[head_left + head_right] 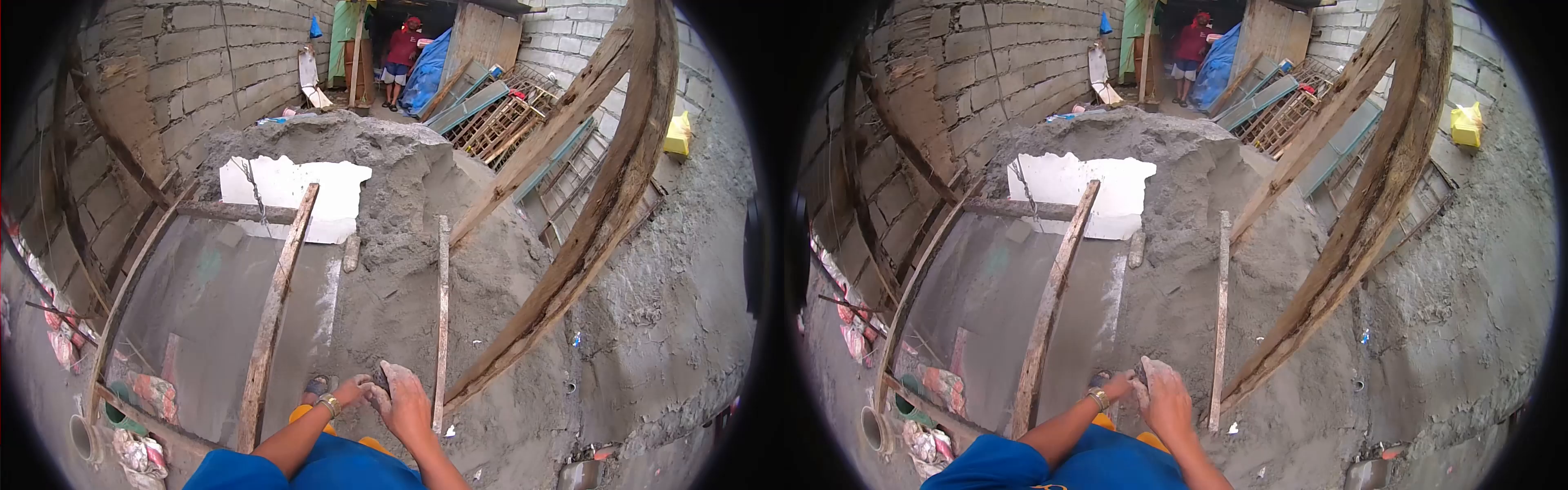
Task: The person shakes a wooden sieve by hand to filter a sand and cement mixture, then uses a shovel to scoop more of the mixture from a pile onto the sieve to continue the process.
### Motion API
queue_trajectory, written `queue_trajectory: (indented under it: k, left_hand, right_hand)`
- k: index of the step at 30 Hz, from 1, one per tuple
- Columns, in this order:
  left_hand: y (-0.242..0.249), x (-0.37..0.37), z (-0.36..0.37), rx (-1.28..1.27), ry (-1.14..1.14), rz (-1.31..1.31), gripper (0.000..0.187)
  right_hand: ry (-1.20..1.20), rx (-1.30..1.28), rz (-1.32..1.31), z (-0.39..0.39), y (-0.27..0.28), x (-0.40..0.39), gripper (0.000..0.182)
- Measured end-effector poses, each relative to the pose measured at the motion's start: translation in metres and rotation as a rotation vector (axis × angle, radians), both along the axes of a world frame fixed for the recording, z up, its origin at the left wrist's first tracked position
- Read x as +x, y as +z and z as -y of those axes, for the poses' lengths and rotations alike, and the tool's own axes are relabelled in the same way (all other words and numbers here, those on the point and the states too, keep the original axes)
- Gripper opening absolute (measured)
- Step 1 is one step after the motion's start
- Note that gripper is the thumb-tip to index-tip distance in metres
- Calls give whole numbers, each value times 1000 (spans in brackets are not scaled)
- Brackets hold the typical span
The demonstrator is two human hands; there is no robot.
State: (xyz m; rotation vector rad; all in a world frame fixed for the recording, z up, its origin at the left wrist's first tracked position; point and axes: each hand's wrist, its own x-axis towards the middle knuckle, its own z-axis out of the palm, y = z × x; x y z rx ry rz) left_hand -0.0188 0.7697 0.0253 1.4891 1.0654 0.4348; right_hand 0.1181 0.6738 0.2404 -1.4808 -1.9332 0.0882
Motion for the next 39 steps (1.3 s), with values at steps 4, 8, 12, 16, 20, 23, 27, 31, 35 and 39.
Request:
queue_trajectory:
  k: [4, 8, 12, 16, 20, 23, 27, 31, 35, 39]
  left_hand:
    - [27, -37, 56, 60, 114, -46, 44]
    - [56, -84, 144, -75, 239, 35, 46]
    - [54, -119, 227, -141, 375, -75, 44]
    - [61, -146, 251, 38, 544, -164, 45]
    - [89, -143, 237, 270, 401, -429, 44]
    - [101, -146, 217, 588, 232, -555, 44]
    - [106, -162, 207, 698, 168, -713, 47]
    - [108, -195, 225, 618, 250, -864, 56]
    - [95, -229, 270, 544, 308, -1013, 65]
    - [65, -253, 306, 498, 280, -1026, 68]
  right_hand:
    - [57, 86, 44, -10, 2, 13, 38]
    - [63, 56, -5, -14, -4, 29, 34]
    - [76, -29, -74, -9, -10, 35, 32]
    - [64, -32, -79, 3, -2, 29, 28]
    - [44, -61, -83, 20, -2, 30, 29]
    - [18, -85, -94, 38, -1, 30, 31]
    - [-35, -85, -118, 60, -2, 34, 39]
    - [-118, -86, -98, 73, -3, 27, 45]
    - [-181, -125, -99, 79, 0, 13, 50]
    - [-254, -144, -57, 82, -5, 0, 51]
